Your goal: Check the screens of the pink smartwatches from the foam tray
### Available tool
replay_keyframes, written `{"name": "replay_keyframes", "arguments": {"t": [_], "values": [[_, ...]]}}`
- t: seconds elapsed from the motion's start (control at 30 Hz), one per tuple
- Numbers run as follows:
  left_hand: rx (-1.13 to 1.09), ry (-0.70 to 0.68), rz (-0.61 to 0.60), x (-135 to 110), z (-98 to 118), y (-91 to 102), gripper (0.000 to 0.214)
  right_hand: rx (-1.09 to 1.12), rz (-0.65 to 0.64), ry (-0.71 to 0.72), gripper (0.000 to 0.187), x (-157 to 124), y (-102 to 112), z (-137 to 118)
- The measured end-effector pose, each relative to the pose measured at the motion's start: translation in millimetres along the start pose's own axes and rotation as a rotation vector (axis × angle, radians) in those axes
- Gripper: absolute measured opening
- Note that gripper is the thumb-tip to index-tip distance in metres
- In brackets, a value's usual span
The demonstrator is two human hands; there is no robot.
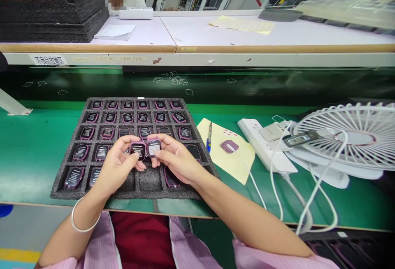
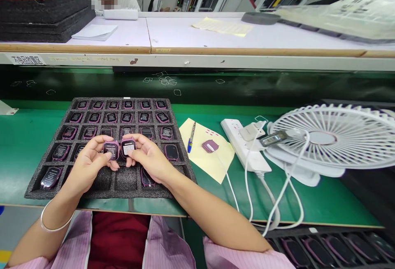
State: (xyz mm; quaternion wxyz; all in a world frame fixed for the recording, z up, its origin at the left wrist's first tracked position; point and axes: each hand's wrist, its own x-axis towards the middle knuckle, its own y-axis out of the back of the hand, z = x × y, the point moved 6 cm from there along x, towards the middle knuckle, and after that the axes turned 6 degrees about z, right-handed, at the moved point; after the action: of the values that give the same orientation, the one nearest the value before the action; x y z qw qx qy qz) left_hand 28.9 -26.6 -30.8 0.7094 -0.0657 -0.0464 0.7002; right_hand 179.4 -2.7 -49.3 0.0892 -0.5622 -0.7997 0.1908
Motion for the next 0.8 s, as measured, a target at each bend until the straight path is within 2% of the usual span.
{"name": "replay_keyframes", "arguments": {"t": [0.5,0.8], "values": [[0.035,0.003,0.000,-0.2,-0.3,-0.3,0.030,0.007,0.008,-0.017,0.035,-0.6,0.1,0.6],[0.013,-0.008,0.018,-1.0,4.2,0.2,0.035,-0.015,-0.005,0.008,0.037,-1.8,-1.4,-2.4]]}}
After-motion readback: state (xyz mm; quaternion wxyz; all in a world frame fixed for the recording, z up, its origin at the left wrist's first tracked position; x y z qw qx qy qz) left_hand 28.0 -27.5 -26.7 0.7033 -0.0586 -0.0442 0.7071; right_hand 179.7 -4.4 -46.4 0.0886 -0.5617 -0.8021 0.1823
